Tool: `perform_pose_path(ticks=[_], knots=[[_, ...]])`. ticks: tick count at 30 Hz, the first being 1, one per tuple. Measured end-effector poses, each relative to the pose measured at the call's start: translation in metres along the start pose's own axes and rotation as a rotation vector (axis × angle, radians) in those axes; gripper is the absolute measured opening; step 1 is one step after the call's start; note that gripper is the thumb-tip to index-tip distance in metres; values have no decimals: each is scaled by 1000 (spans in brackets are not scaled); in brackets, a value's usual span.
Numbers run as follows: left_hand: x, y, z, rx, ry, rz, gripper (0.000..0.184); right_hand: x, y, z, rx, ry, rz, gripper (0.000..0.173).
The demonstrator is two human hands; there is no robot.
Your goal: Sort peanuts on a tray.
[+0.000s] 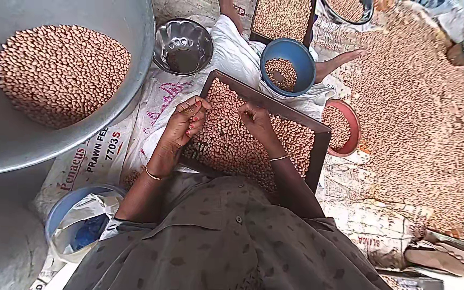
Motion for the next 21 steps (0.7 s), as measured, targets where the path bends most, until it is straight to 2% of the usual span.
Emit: perform_pose_path(ticks=[2,5,9,13,15,17,19,21], knots=[[-12,-9,-2,19,75,-56,28,-13,-5,2,74,-171,-6,10],[0,1,1,49,100,8,29,-28,-6,3,104,-346,-50,10],[1,4,3,51,113,4,30,-29,-9,10,26,-385,-59,14],[0,3,2,60,107,-1,32,-22,-16,30,19,-442,28,10],[1,-1,4,56,110,18,37,-26,-18,31,4,-437,14,10],[-6,-23,6,55,174,-16,42,-23,-19,27,-79,-303,-16,13],[-23,-42,0,124,364,-125,44,-11,-17,26,-162,-13,-42,16],[-26,-41,0,232,509,-179,45,2,-11,36,-116,314,11,15]])
Point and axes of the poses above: each hand's wrist, its own y-axis towards the middle knuckle, its own x-axis out of the back of the hand, z = x × y, the point moved 1 cm from there along y, towards the middle knuckle, and after that the axes turned 1 degree about -z, right-handed, at the moved point
